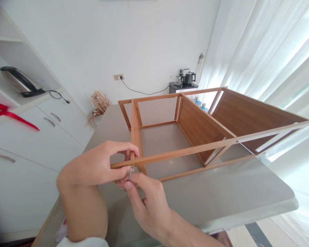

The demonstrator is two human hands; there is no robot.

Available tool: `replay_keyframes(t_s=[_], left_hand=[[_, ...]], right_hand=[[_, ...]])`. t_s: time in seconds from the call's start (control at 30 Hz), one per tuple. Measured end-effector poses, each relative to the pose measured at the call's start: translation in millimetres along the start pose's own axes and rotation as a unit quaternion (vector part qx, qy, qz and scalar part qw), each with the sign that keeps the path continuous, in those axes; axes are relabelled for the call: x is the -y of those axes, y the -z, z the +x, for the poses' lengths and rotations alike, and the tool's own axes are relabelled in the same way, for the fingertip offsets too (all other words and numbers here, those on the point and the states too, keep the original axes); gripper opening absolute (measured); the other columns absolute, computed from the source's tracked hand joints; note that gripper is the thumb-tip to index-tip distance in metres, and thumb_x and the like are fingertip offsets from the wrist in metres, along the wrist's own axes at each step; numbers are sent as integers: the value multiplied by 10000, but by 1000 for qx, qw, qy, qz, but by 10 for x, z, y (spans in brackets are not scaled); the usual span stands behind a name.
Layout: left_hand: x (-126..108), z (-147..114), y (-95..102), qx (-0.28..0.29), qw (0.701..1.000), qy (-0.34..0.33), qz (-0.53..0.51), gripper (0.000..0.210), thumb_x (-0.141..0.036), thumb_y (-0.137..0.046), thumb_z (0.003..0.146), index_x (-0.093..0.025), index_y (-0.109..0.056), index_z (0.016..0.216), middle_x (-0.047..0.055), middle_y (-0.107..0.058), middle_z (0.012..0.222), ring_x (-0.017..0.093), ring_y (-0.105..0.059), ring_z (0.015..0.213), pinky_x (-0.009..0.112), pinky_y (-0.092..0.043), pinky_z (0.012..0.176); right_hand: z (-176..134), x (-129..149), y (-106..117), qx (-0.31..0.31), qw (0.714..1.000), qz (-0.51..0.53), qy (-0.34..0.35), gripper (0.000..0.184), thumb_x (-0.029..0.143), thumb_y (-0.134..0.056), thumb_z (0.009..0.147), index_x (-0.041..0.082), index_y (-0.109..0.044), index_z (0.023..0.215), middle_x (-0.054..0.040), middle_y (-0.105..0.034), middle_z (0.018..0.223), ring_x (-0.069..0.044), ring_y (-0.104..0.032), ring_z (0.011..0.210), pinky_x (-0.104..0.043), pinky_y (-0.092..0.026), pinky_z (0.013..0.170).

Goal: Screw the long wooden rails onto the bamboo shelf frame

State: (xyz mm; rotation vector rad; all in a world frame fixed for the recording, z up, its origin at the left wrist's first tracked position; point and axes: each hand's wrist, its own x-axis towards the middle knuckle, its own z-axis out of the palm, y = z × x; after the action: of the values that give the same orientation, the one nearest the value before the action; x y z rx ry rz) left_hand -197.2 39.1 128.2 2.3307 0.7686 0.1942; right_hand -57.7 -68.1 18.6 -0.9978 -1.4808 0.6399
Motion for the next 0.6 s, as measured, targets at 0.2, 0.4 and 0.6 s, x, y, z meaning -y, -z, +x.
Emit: replay_keyframes(t_s=[0.2,0.4,0.6], left_hand=[[29,10,-2,-10,1000,-16,4,216,-270,-597,805,-235,-625,1016,-29,-662,850,133,-607,766,239,-463,741],[44,15,-20,-21,1000,-17,-4,213,-260,-614,782,-243,-635,993,-46,-664,821,128,-605,768,238,-456,768],[40,7,-12,-24,1000,-15,-9,211,-247,-609,778,-242,-635,987,-43,-667,835,128,-605,769,237,-457,762]], right_hand=[[-24,-46,195,18,988,-114,99,214,114,-513,945,221,-632,1087,-37,-638,892,-130,-588,763,-245,-492,692],[35,-71,351,31,977,-191,88,178,135,-518,950,226,-639,1044,-21,-543,833,-133,-530,735,-253,-456,663],[46,-77,348,35,974,-204,90,171,129,-523,947,230,-632,1033,-16,-544,831,-130,-526,715,-250,-442,647]])
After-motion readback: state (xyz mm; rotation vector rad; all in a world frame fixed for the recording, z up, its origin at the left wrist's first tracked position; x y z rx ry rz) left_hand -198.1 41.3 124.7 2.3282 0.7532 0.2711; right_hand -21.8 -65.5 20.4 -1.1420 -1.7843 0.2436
